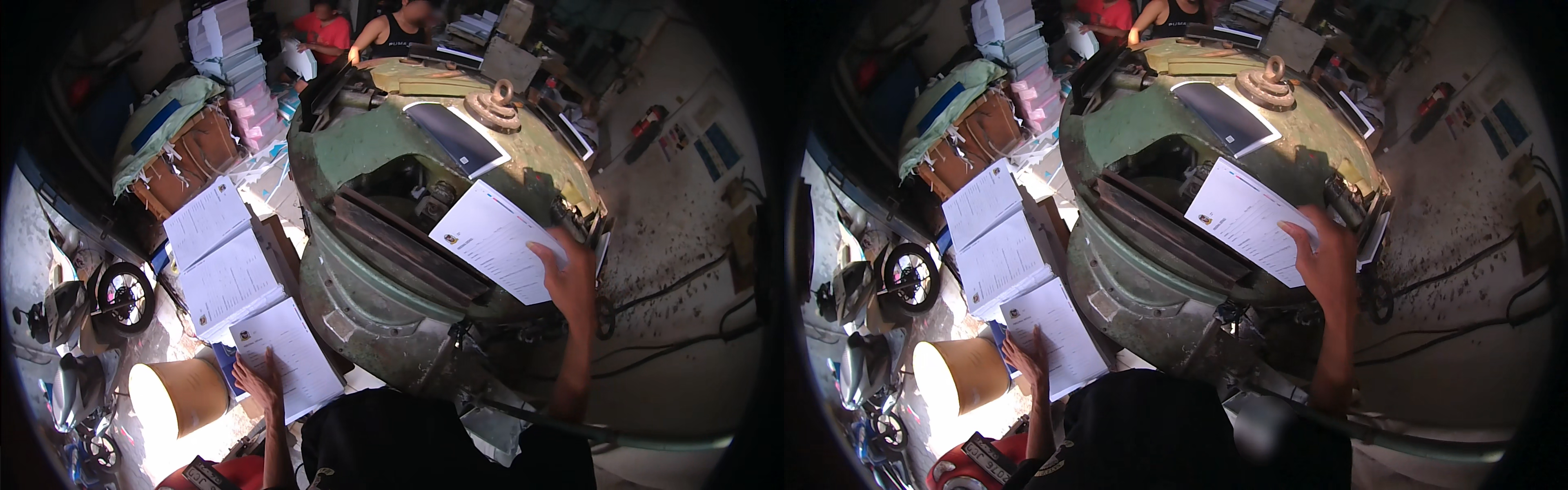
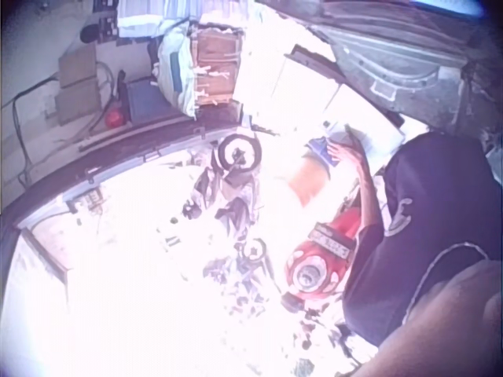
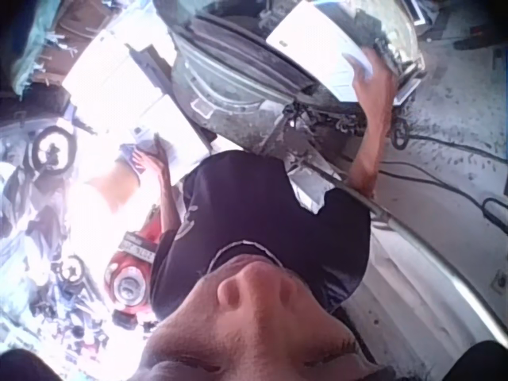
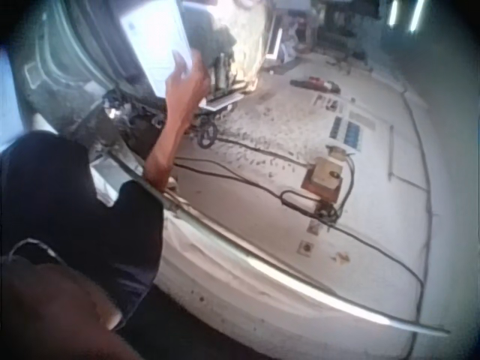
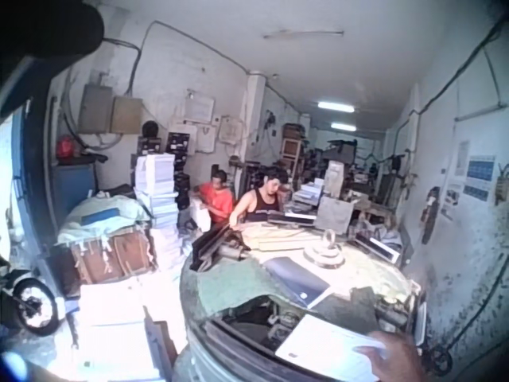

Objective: The person takes printed documents from stacks and inserts them one by one into the opening of a rotating machine by hand.

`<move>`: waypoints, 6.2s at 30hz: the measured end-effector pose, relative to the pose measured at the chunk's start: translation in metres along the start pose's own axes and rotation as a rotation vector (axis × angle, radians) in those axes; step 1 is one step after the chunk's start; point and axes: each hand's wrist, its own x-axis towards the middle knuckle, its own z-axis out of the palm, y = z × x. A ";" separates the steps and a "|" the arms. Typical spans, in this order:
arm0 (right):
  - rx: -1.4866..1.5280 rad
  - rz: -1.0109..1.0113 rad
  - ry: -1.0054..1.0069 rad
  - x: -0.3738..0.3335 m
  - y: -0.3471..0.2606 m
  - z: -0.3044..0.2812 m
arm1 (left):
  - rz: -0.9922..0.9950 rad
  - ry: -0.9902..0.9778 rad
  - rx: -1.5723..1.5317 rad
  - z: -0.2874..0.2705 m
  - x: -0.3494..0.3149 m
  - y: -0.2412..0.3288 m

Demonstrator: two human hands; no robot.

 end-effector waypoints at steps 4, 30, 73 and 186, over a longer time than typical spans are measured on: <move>-0.059 -0.004 -0.052 0.001 0.005 0.010 | 0.008 0.006 -0.002 -0.003 0.000 0.005; -0.244 -0.043 -0.139 -0.029 0.076 0.036 | -0.039 -0.021 -0.016 -0.003 0.000 0.006; -0.032 0.206 -0.237 -0.032 0.091 -0.003 | 0.259 -0.383 -0.869 -0.143 0.016 0.114; 0.088 0.334 -0.357 -0.050 0.209 -0.014 | -0.122 -0.235 -0.184 0.046 0.342 -0.073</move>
